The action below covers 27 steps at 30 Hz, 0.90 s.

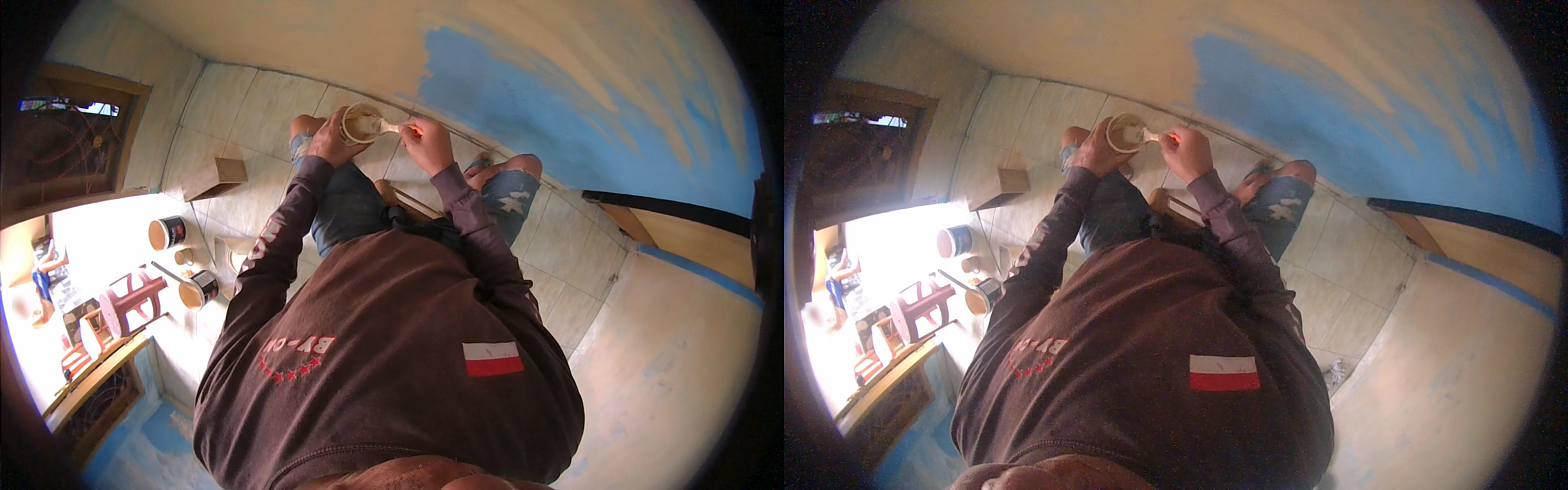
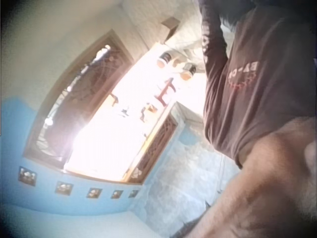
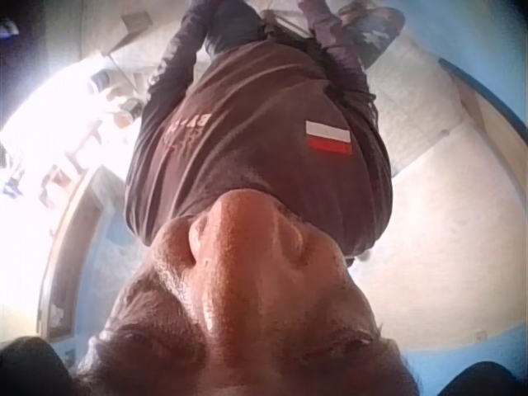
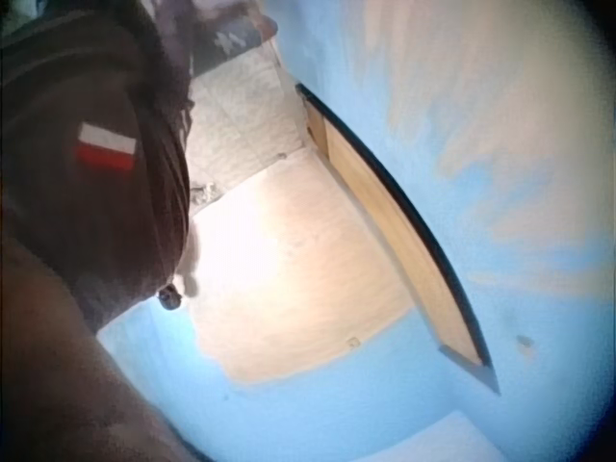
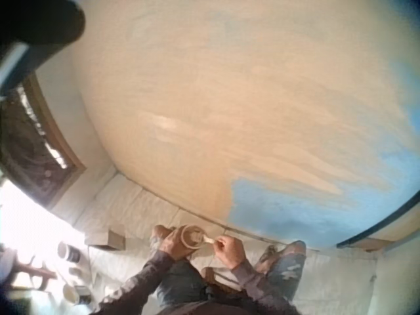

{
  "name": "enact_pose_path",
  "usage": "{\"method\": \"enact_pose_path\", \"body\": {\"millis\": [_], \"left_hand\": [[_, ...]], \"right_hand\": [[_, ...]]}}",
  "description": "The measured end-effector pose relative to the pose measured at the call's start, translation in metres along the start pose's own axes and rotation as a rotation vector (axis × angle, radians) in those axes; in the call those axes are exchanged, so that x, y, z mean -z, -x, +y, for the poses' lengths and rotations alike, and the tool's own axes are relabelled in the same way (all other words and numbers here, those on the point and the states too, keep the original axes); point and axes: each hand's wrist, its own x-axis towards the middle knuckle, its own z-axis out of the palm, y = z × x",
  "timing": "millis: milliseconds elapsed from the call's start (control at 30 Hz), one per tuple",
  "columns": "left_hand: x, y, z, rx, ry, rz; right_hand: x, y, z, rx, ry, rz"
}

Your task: The person stands on a small stool and uses a paintbrush to apply beige paint to a blue ceiling. They repeatedly dip the brush into a small container held in the other hand and apply paint in broad strokes, gradually covering the blue surface.

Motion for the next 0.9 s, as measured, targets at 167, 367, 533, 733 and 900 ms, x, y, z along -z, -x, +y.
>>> {"method": "enact_pose_path", "body": {"millis": [167, 367, 533, 733, 900], "left_hand": [[-0.002, 0.003, 0.0, 0.009, -0.015, 0.077], [-0.002, 0.001, -0.002, 0.073, 0.063, 0.087], [0.0, -0.008, 0.014, 0.03, 0.162, 0.177], [0.007, -0.053, 0.048, 0.039, 0.216, 0.237], [0.003, -0.108, 0.064, -0.012, 0.208, 0.228]], "right_hand": [[0.01, 0.01, 0.01, -0.182, -0.163, -0.135], [0.012, 0.017, 0.024, -0.323, -0.478, -0.191], [0.025, 0.022, 0.025, -0.361, -0.639, -0.146], [0.051, 0.003, 0.015, -0.435, -0.792, -0.038], [0.081, -0.027, 0.008, -0.356, -0.835, 0.086]]}}
